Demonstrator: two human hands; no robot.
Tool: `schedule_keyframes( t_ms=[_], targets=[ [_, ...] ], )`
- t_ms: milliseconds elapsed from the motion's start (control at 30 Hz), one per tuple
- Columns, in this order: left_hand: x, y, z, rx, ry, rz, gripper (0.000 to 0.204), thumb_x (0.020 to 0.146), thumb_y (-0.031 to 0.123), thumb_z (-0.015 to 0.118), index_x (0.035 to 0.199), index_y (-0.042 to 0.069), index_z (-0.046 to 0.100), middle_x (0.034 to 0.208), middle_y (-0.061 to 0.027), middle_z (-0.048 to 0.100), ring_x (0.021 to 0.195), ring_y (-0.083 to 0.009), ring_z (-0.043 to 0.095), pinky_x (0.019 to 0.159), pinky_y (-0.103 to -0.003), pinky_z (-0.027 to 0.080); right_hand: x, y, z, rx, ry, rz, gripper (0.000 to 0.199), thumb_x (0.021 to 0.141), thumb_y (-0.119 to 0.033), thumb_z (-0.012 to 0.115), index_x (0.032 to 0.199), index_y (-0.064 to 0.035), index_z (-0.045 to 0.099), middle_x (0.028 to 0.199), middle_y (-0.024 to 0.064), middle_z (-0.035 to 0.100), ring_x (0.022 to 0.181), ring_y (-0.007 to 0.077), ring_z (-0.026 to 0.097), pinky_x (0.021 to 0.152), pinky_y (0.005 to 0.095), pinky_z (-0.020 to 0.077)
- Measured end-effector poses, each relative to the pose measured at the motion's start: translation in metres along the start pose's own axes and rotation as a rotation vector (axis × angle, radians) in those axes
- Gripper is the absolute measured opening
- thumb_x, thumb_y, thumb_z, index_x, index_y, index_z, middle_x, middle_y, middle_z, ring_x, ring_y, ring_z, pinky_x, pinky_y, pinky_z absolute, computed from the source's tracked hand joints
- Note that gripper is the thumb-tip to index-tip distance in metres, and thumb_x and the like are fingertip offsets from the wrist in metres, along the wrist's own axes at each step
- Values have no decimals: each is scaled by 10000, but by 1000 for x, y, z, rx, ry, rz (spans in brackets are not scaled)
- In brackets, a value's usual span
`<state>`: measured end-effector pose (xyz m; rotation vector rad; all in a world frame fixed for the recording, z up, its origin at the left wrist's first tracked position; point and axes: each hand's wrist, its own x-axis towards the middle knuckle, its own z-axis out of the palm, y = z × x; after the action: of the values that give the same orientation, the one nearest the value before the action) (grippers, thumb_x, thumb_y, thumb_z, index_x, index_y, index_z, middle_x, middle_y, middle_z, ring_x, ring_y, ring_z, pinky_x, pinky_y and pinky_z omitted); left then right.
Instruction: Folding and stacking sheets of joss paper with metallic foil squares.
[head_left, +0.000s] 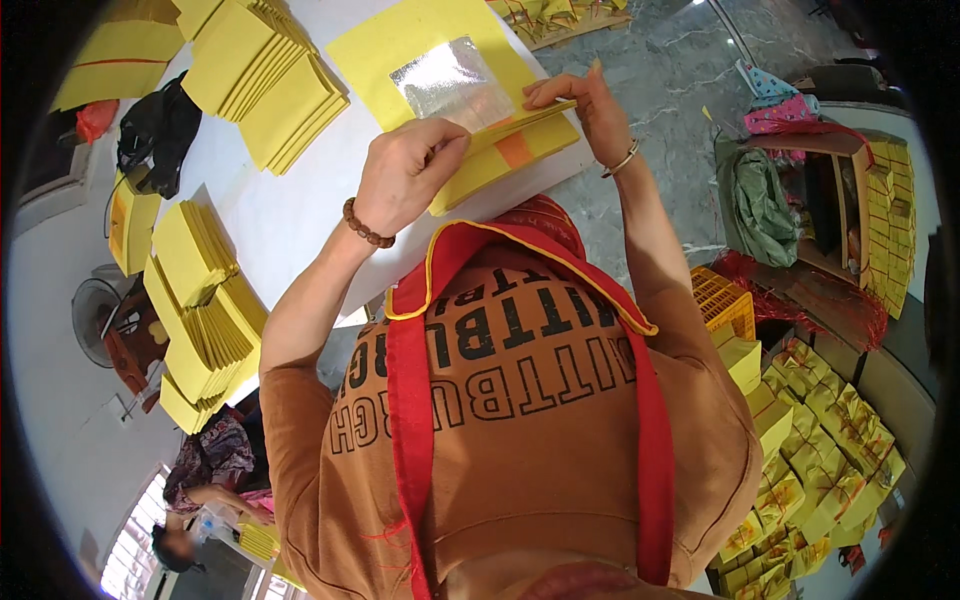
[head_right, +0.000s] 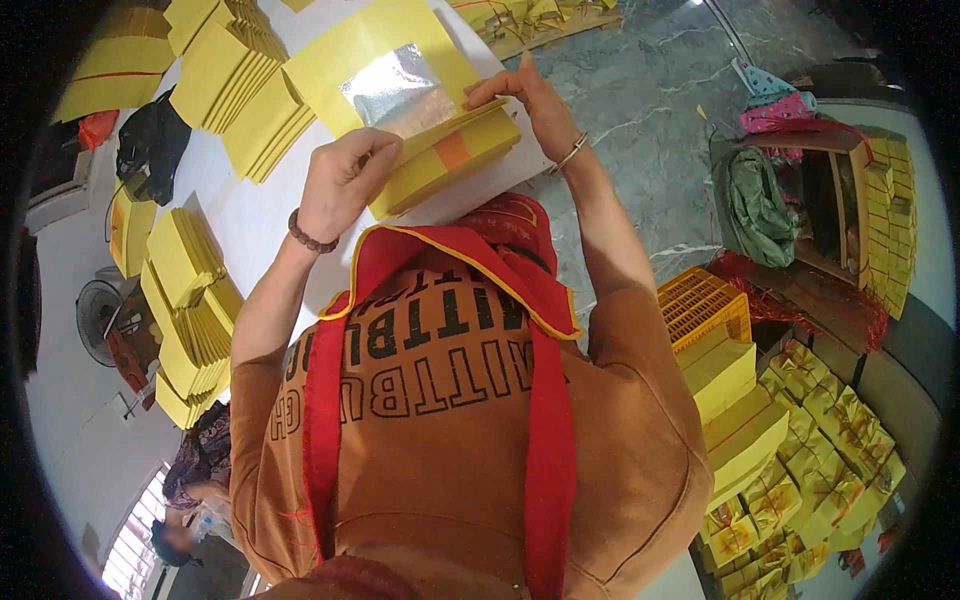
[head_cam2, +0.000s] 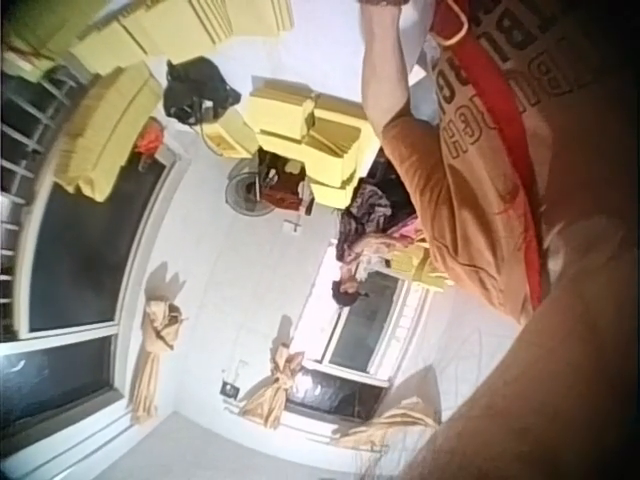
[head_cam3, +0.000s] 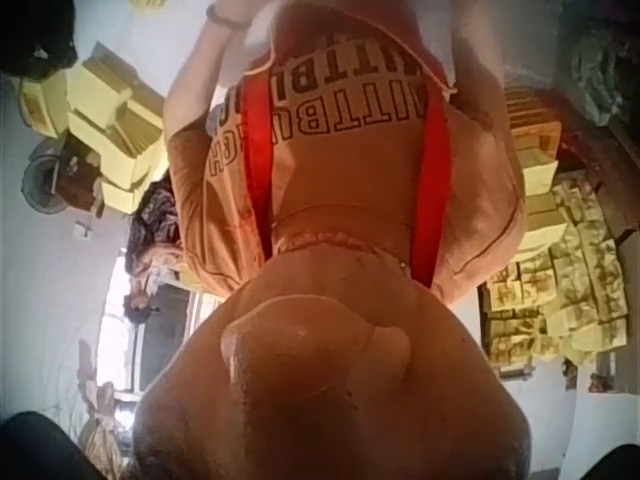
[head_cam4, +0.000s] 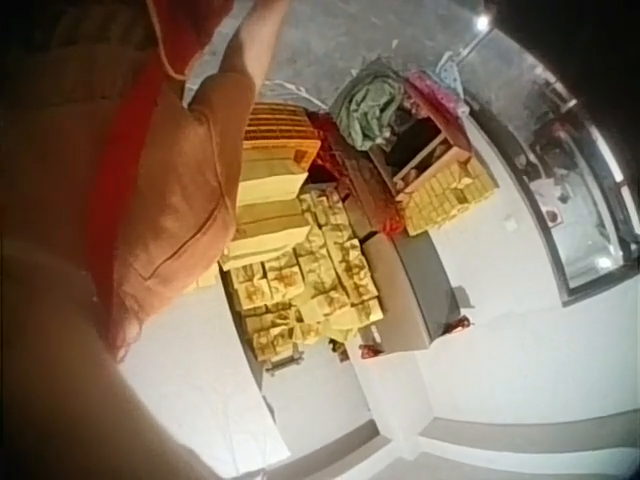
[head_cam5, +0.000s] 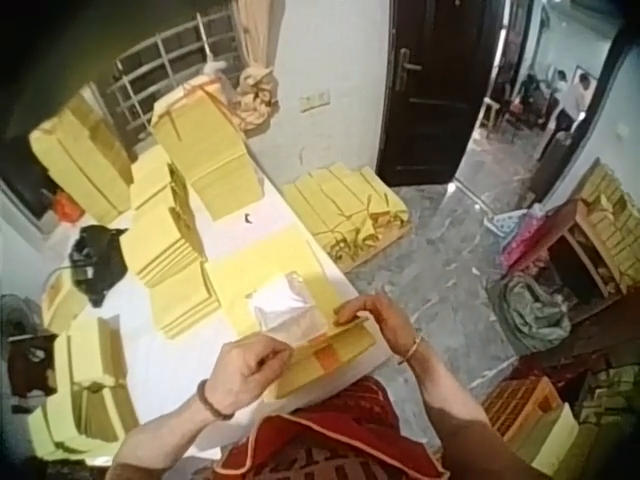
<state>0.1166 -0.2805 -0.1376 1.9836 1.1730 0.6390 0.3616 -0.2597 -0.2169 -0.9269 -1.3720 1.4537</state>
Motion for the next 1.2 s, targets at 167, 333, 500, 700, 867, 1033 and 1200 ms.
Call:
schedule_keyframes(
  t_ms=[167, 333, 500, 700, 867, 1033, 1200],
  targets=[
    [2, -8, -2, -97, -41, -80, 191, 852, 178, 549, 888, 4, 622, 661, -107, 605, 556, -157, 566, 520, -272, 426, -3, 8, -1, 58, 33, -34, 674, 947, -508, 167, 908, 3, 604, 957, 118, 621, 1068, 234, 514, 967, 358, 347],
    [3, -17, -5, -201, -67, -204, 181, 894, 137, 521, 951, -12, 607, 676, 25, 543, 614, -20, 449, 545, -181, 380, -8, -4, 5, -26, 25, 76, 289, 913, -257, 472, 984, -5, 595, 981, 57, 619, 1002, 138, 536, 869, 281, 420],
    [5, -7, -22, -220, -148, -57, 222, 843, 175, 566, 993, 20, 617, 795, -65, 618, 737, -117, 549, 636, -253, 427, -2, -13, 3, 31, 21, 196, 281, 817, -167, 654, 1050, -23, 594, 966, 10, 618, 874, 77, 565, 772, 228, 453],
    [-2, -32, -22, 179, -89, 262, 255, 824, 121, 581, 1062, 32, 604, 1122, -96, 578, 1035, -234, 506, 881, -333, 400, 9, -7, -3, 182, 15, 159, 269, 820, -166, 653, 1032, -14, 588, 952, 14, 620, 851, 65, 566, 758, 231, 460],
    [0, -55, -20, -79, -4, -4, 295, 872, 294, 552, 1009, 48, 639, 929, -123, 613, 889, -250, 566, 769, -325, 447, 22, -19, -6, -414, -92, -128, 294, 802, -62, 622, 1091, -42, 576, 1133, 30, 578, 1068, 142, 516, 892, 292, 432],
    [5, -58, -23, -116, -63, -58, 250, 870, 248, 549, 1007, 60, 641, 931, -112, 614, 881, -250, 568, 757, -328, 452, 45, -30, -12, -513, -223, -14, 340, 707, 2, 638, 1039, -67, 619, 1212, 40, 544, 1158, 197, 469, 954, 304, 393],
    [-4, -64, -9, 280, 130, 468, 292, 741, 53, 571, 1024, 90, 634, 1041, -45, 626, 978, -235, 545, 815, -325, 436, 52, -36, -12, -763, -327, -155, 272, 665, 17, 619, 924, -62, 645, 1189, 65, 561, 1147, 254, 488, 956, 332, 393]
  ],
)
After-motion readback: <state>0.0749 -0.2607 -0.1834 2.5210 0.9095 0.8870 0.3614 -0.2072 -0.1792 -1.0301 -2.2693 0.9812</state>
